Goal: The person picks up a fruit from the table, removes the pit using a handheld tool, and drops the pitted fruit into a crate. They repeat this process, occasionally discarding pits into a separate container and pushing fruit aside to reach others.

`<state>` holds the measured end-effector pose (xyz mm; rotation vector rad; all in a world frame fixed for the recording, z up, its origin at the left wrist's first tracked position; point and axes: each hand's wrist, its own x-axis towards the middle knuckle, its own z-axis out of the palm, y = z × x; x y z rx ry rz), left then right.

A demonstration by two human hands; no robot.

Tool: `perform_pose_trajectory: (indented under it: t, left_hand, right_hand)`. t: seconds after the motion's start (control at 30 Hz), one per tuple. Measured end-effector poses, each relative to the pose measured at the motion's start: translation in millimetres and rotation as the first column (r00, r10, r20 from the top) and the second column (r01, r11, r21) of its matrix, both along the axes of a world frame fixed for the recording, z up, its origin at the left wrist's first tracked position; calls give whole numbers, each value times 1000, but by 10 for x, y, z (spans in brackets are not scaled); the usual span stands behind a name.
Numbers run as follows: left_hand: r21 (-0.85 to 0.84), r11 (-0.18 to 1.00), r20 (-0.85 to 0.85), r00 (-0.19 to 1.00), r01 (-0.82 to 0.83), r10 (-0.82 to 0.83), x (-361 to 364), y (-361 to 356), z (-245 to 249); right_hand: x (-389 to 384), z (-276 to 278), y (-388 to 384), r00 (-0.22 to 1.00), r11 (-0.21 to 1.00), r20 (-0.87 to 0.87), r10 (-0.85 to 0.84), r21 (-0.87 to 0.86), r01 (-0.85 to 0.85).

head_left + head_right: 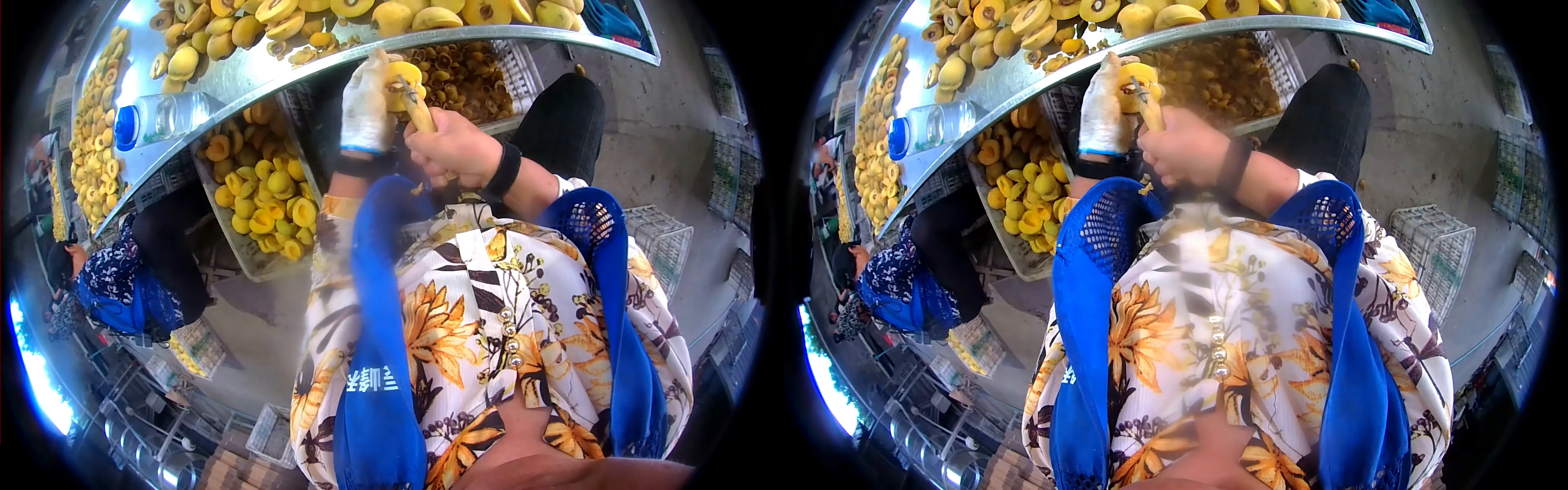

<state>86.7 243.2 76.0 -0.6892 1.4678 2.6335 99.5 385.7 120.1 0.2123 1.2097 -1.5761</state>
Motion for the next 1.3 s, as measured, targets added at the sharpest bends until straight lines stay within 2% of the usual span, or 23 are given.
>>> perform_pose_trajectory:
  t: [0.1,0.17,0.27,0.37,0.43,0.5,0.53,0.57,0.63,0.7,0.77,0.8,0.87,0.9,0.93,0.97,1.03,1.1,1.23,1.3]
  left_hand:
    - [-233,954,-124,979,-188,163,18,159,-104]
    - [-344,907,-214,961,-244,178,51,247,-149]
    - [-331,911,-209,960,-247,184,43,273,-165]
    - [-241,946,-173,969,-215,176,50,288,-72]
    - [-180,962,-180,968,-205,173,35,251,-123]
    - [-146,963,-158,966,-226,203,28,217,-163]
    - [-189,956,-147,969,-224,198,20,198,-194]
    - [-165,966,-113,977,-199,182,26,173,-202]
    - [-109,984,-46,990,-140,136,58,127,-192]
    - [77,994,65,995,-75,70,76,50,-118]
    - [242,966,72,995,-86,71,102,21,-71]
    - [156,979,76,990,-130,119,88,38,-93]
    - [95,984,57,988,-149,144,117,70,-95]
    - [64,985,46,986,-162,159,142,94,-97]
    - [41,978,-10,978,-207,207,155,158,-58]
    - [-88,970,-43,974,-225,222,168,182,-90]
    - [-212,970,-62,993,-116,105,179,151,-190]
    - [-10,999,-7,999,-49,49,217,155,-223]
    - [304,953,63,998,-9,-11,180,89,-342]
    - [331,943,32,999,13,-25,162,81,-311]
  right_hand:
    - [12,-39,-32,1000,1000,-5,-12,23,12]
    - [25,-22,-8,999,1000,28,-22,15,21]
    - [67,35,-64,998,992,-49,-48,111,53]
    - [85,47,-142,995,972,-95,-32,229,53]
    - [130,-166,-163,939,948,-340,53,313,60]
    - [179,-292,-179,820,911,-545,173,404,77]
    - [193,-317,-165,742,887,-625,243,453,92]
    - [191,-317,-161,653,858,-689,315,500,114]
    - [161,-318,-175,665,862,-671,327,500,80]
    - [151,-308,-161,644,865,-684,342,497,68]
    - [177,-281,-173,586,875,-727,358,480,62]
    - [225,-342,-180,547,887,-773,322,448,111]
    - [145,-78,-122,870,939,-444,215,340,-58]
    - [117,14,-93,957,960,-227,181,254,-121]
    - [129,24,-75,981,980,-147,123,176,-97]
    - [146,28,-53,996,993,-60,71,102,-65]
    - [141,20,-23,997,1000,75,6,10,-7]
    - [143,-16,1,986,999,163,-29,-34,35]
    - [192,-29,32,979,980,196,-60,-174,95]
    - [214,-58,29,984,977,165,-74,-186,104]
